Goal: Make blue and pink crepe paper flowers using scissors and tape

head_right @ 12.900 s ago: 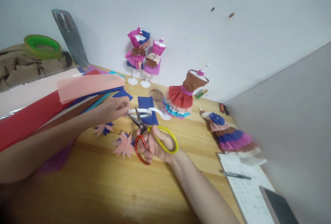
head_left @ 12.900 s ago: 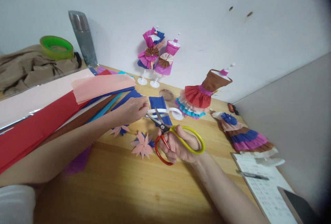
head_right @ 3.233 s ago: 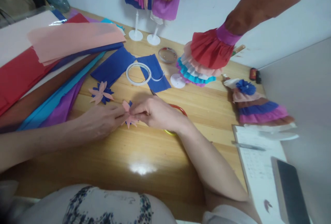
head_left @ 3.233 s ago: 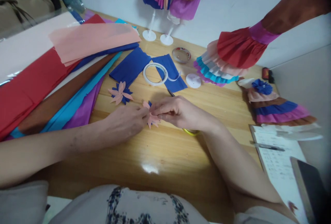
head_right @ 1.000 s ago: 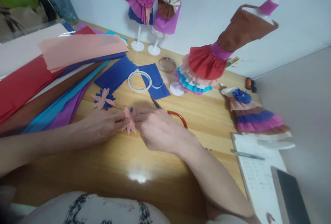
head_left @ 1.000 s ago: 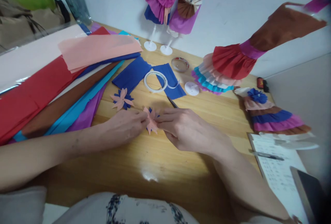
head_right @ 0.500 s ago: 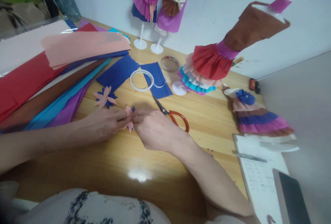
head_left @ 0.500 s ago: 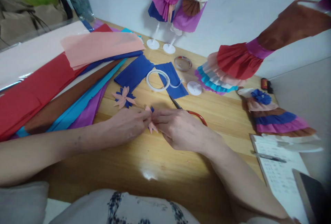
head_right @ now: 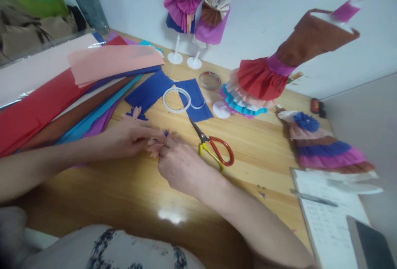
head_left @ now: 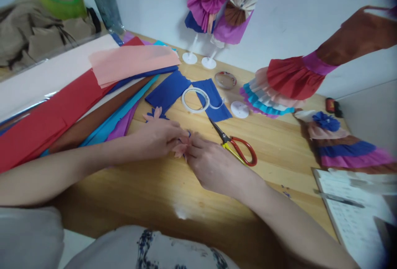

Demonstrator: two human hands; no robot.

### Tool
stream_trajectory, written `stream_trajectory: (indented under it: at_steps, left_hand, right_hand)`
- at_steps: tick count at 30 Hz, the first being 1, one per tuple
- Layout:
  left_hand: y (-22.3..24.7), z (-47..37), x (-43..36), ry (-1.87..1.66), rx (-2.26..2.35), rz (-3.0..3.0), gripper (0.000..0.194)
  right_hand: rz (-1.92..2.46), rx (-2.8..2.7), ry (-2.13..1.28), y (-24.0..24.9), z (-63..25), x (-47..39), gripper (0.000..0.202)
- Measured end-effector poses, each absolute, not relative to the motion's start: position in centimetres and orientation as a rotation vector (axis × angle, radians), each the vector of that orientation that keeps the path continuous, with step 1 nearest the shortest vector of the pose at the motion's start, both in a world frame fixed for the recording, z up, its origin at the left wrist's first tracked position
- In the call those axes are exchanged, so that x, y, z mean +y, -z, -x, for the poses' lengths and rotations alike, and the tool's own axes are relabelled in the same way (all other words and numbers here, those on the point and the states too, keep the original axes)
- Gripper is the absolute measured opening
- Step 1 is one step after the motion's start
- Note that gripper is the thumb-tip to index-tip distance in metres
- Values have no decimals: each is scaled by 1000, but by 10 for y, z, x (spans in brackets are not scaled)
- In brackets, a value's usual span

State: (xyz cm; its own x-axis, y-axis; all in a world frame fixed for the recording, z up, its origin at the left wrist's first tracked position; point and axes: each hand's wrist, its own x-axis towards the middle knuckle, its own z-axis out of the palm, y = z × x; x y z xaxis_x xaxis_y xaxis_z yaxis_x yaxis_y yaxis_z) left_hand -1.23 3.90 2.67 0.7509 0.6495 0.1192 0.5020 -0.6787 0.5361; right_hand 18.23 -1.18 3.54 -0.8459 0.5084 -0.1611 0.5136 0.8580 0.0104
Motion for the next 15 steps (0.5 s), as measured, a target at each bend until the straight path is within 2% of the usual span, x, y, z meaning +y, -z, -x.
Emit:
stream_trajectory:
  at_steps: [3, 7, 11, 15]
  left_hand:
    - [-43, 30, 60, -576, 1146, -2250, 31]
    - [-55, 57, 87, -413, 1425, -2229, 29]
    - [-49, 70, 99, -148, 1430, -2283, 23]
    - [-43, 65, 94, -266, 1437, -2358, 21]
  right_hand:
    - [-809, 2923, 92, -30, -186, -12, 36]
    - [-800, 3024, 222, -27, -193, -9, 30]
    - [-858, 3096, 496, -37, -199, -3, 30]
    - [-952, 2993, 704, -47, -202, 2, 27]
